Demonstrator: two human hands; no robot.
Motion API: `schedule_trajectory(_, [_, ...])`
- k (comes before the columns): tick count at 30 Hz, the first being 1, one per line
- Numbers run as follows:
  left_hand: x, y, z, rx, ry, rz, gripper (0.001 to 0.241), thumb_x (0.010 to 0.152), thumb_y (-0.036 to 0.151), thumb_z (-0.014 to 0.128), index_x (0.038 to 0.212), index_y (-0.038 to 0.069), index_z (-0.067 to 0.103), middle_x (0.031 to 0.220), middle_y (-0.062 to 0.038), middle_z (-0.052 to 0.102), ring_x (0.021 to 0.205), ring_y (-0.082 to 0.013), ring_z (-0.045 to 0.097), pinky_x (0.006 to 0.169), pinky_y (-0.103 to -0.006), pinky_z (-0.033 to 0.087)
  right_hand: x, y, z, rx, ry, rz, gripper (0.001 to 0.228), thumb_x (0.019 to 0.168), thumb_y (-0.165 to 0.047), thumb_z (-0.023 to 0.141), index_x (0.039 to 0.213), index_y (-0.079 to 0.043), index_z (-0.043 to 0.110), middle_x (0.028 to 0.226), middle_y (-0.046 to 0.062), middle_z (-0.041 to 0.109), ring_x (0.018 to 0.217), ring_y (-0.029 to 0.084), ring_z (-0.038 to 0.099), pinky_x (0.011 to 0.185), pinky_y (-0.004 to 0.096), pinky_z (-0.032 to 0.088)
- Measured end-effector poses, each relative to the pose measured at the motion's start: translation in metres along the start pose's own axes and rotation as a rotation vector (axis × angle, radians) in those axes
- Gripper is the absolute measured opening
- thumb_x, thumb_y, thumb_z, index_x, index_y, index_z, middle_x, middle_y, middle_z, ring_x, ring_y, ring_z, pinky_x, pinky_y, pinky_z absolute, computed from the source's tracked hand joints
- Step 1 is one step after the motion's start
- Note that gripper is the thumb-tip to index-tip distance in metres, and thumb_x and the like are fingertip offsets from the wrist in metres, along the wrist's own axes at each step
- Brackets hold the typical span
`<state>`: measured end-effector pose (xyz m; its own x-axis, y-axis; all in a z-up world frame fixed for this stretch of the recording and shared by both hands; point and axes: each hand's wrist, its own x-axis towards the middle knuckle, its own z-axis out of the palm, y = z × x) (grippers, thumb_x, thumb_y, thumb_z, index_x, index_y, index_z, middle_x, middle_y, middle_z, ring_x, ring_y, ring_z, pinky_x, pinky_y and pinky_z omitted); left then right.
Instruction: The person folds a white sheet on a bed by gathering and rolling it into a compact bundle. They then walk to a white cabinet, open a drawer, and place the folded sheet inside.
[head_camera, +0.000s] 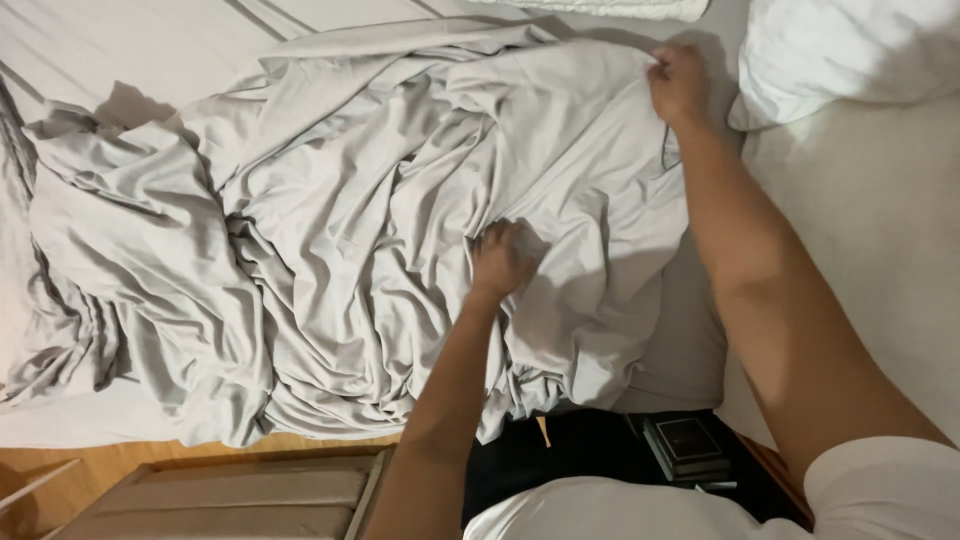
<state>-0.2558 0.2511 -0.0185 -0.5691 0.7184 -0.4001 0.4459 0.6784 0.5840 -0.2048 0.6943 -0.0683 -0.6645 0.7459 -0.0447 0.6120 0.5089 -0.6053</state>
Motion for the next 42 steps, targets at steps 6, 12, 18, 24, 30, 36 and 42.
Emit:
schedule_trajectory(6, [-0.065,0.073,0.005,0.124,-0.204,0.052,0.106,0.077,0.054,0.084,0.160,0.019,0.029,0.164,-0.028,0.022,0.154,-0.0452,0.014,0.119,-0.0728,0.005,-0.078,-0.098,-0.055,-0.135,0.370,-0.270,0.048,0.107,-0.040,0.064,0.137,-0.002,0.060,0.125,0.023,0.059,0.114,0.047,0.059,0.091,0.058,0.046])
schedule_trajectory(12, [-0.157,0.132,0.056,0.159,-0.291,0.304,0.101,0.069,0.051,0.087,0.155,0.027,0.040,0.157,-0.029,0.034,0.141,-0.0458,0.043,0.112,-0.0657,0.038,-0.193,-0.066,-0.030,-0.071,0.321,0.165,0.081,0.085,-0.040,0.092,0.148,-0.010,0.051,0.132,0.025,0.056,0.121,0.049,0.059,0.100,0.061,0.045])
schedule_trajectory(18, [-0.201,0.089,0.170,0.297,-0.251,0.233,0.042,0.086,0.030,0.069,0.127,0.020,0.066,0.098,-0.010,0.071,0.081,-0.0285,0.074,0.060,-0.0492,0.054,-0.293,-0.049,-0.044,0.164,0.162,0.345,0.095,0.084,-0.020,0.090,0.157,0.004,0.034,0.151,0.039,0.038,0.143,0.058,0.033,0.118,0.067,0.022])
schedule_trajectory(24, [-0.216,0.144,0.144,0.071,-0.082,0.344,0.020,0.091,0.013,0.068,0.110,0.019,0.067,0.106,-0.008,0.077,0.081,-0.0275,0.078,0.060,-0.0419,0.060,-0.369,0.068,0.029,0.677,-0.108,0.673,0.046,0.093,-0.015,0.076,0.135,-0.001,0.064,0.119,0.022,0.068,0.107,0.040,0.068,0.093,0.051,0.051])
schedule_trajectory(30, [-0.204,0.140,0.205,-0.133,-0.175,0.534,0.039,0.084,0.012,0.065,0.123,0.012,0.065,0.121,-0.016,0.070,0.122,-0.0360,0.066,0.106,-0.0492,0.051,-0.365,0.015,-0.051,0.247,-0.035,0.557,0.073,0.094,-0.038,0.081,0.151,-0.018,0.040,0.132,0.016,0.062,0.114,0.033,0.066,0.095,0.044,0.053])
schedule_trajectory(36, [-0.240,0.101,0.095,0.018,-0.042,0.071,0.051,0.088,0.040,0.074,0.132,0.015,0.065,0.130,-0.017,0.061,0.123,-0.0382,0.059,0.099,-0.0542,0.049,-0.410,-0.122,-0.088,0.267,-0.150,0.367,0.081,0.078,-0.036,0.094,0.136,0.005,0.054,0.126,0.031,0.057,0.118,0.052,0.059,0.094,0.054,0.054])
schedule_trajectory(42, [-0.255,0.027,0.142,0.143,-0.223,-0.075,0.043,0.100,0.036,0.059,0.143,0.035,0.056,0.135,-0.004,0.058,0.129,-0.0361,0.057,0.103,-0.0609,0.045,-0.474,-0.075,-0.027,-0.036,-0.380,0.345,0.053,0.087,-0.014,0.072,0.139,-0.006,0.061,0.128,0.023,0.059,0.121,0.045,0.062,0.099,0.051,0.054])
